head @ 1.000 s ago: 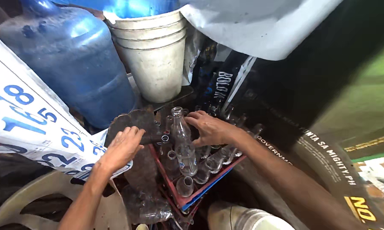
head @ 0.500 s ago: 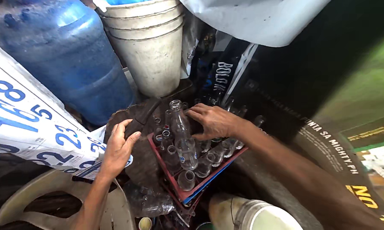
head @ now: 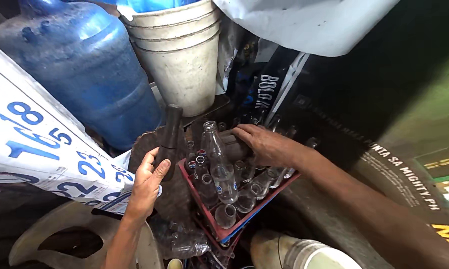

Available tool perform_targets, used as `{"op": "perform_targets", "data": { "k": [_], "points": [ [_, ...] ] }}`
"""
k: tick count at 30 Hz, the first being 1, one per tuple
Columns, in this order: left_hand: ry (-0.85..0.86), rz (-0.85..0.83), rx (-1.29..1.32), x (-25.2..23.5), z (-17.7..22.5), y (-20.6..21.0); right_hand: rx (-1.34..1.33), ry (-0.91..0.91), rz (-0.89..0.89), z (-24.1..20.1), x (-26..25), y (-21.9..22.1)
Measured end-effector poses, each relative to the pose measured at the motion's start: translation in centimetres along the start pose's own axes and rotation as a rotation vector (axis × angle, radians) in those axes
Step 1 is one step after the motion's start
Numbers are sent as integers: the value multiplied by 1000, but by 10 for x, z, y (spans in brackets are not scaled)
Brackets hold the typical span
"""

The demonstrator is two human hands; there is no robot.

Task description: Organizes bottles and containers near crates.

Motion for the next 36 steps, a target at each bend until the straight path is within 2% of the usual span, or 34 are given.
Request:
{"op": "perform_targets", "data": {
  "k": [8,12,18,23,27,31,36],
  "points": [
    [13,2,78,1,-1,7,-31,-64,116,-1,5,-5],
    [-21,-13,131,3,-7,6,96,-58,207,-8,12,-18],
    [-55,-87,355,-4,-16,26,62,26,321,-8,22,-15],
    [-26,-104,402,-1,-12,32,-60,145,456,11,35,-29],
    [-3,-79,362,5,-15,22,-352,438,515,26,64,-30],
    [16,-52,319,4,-21,20,-803,758,591,38,89,-12],
    [40,-90,190,-5,-34,31,-1301,833,762,41,107,11]
  ]
}}
Point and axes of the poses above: each hand's wrist, its own x-axis away from the middle knuckle, its own y-axis out of the palm, z = x × y, the point moved 3 cm from there along -x, towards the middle knuckle, and after that the axes turned 13 degrees about x, right-handed, at the moved point
